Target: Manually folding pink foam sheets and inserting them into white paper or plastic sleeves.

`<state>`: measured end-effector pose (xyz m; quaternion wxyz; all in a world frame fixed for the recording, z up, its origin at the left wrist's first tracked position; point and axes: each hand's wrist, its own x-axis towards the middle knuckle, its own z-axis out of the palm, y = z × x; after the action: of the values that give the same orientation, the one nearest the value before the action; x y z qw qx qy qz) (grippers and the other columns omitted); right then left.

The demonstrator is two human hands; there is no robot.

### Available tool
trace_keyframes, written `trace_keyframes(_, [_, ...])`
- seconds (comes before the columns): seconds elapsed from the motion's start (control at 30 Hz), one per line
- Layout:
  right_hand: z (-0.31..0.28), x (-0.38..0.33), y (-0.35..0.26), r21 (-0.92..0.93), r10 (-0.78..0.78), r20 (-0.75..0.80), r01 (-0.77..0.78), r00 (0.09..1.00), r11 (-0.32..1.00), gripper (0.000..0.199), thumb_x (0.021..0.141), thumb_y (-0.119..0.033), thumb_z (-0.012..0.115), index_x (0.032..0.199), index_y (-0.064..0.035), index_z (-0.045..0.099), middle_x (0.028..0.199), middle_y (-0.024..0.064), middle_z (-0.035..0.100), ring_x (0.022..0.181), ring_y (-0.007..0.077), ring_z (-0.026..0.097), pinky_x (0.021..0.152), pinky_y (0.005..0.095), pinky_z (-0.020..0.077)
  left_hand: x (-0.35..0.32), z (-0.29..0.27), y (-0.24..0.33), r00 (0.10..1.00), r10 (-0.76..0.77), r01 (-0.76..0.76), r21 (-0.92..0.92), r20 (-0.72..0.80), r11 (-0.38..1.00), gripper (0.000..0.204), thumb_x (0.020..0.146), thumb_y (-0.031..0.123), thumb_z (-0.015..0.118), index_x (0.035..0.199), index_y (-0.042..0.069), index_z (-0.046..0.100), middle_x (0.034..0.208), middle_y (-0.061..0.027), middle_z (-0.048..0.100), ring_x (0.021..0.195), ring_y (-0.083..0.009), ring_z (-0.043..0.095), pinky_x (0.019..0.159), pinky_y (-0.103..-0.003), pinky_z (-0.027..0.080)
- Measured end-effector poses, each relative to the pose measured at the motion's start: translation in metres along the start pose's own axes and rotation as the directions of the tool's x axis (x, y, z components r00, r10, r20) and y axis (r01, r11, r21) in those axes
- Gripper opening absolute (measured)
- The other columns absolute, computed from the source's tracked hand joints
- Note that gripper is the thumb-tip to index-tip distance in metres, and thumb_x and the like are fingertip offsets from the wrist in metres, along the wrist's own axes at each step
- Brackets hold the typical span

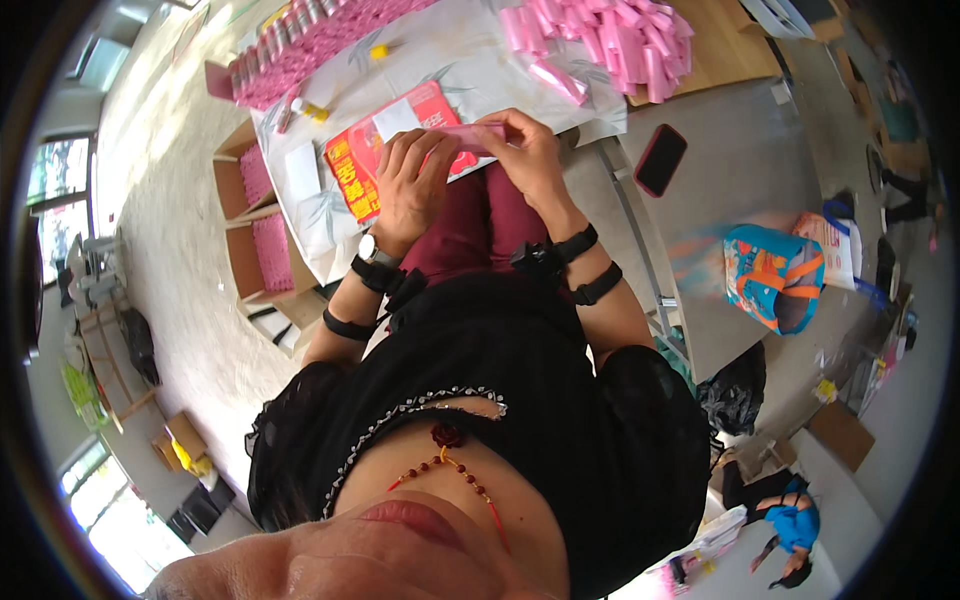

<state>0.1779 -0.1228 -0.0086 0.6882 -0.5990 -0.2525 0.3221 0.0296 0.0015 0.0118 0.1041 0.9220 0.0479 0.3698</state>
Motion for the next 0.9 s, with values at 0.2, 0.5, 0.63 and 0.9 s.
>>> trace_keyframes(0.2, [-0.014,0.002,0.038,-0.242,-0.079,-0.081,0.058,0.994,0.968,0.027,0.091,-0.026,0.077,0.097,-0.001,0.072,0.081,0.0063,0.072,0.074,0.0106,0.066,0.068,0.0293,0.0528,-0.003,0.022,-0.001,0.967,0.085,-0.107,0.08,0.24,0.991,0.03,0.089,0.006,0.063,0.119,0.004,0.065,0.119,-0.0132,0.063,0.114,-0.0338,0.059,0.099,-0.048,0.046])
trace_keyframes(0.5, [-0.063,-0.038,0.057,0.439,0.257,-0.191,-0.152,0.947,0.885,0.02,0.093,-0.012,0.072,0.103,0.0042,0.066,0.102,0.0127,0.07,0.097,0.0249,0.072,0.08,0.042,0.065,0.006,0.087,0.012,0.773,0.442,-0.488,-0.02,0.455,0.873,0.041,0.091,0.007,0.054,0.13,-0.004,0.05,0.127,-0.0197,0.055,0.121,-0.0372,0.053,0.105,-0.052,0.043])
trace_keyframes(0.63, [-0.077,-0.057,0.061,0.529,0.331,-0.2,-0.183,0.922,0.829,0.019,0.092,-0.01,0.07,0.104,0.0041,0.066,0.104,0.0142,0.07,0.101,0.0294,0.07,0.087,0.0463,0.0629,0.018,0.097,0.029,0.685,0.538,-0.601,-0.036,0.491,0.799,0.033,0.091,0.005,0.053,0.123,-0.001,0.052,0.12,-0.0175,0.056,0.114,-0.0343,0.055,0.101,-0.048,0.043])
trace_keyframes(0.9, [-0.102,-0.091,0.072,0.666,0.234,-0.167,-0.066,0.958,0.743,0.02,0.094,-0.013,0.07,0.106,0.0033,0.068,0.105,0.01,0.069,0.104,0.0213,0.069,0.094,0.0405,0.0608,0.034,0.124,0.041,0.526,0.66,-0.758,-0.057,0.536,0.65,0.03,0.09,0.007,0.054,0.119,0.001,0.053,0.115,-0.0139,0.057,0.11,-0.0306,0.056,0.101,-0.045,0.044])
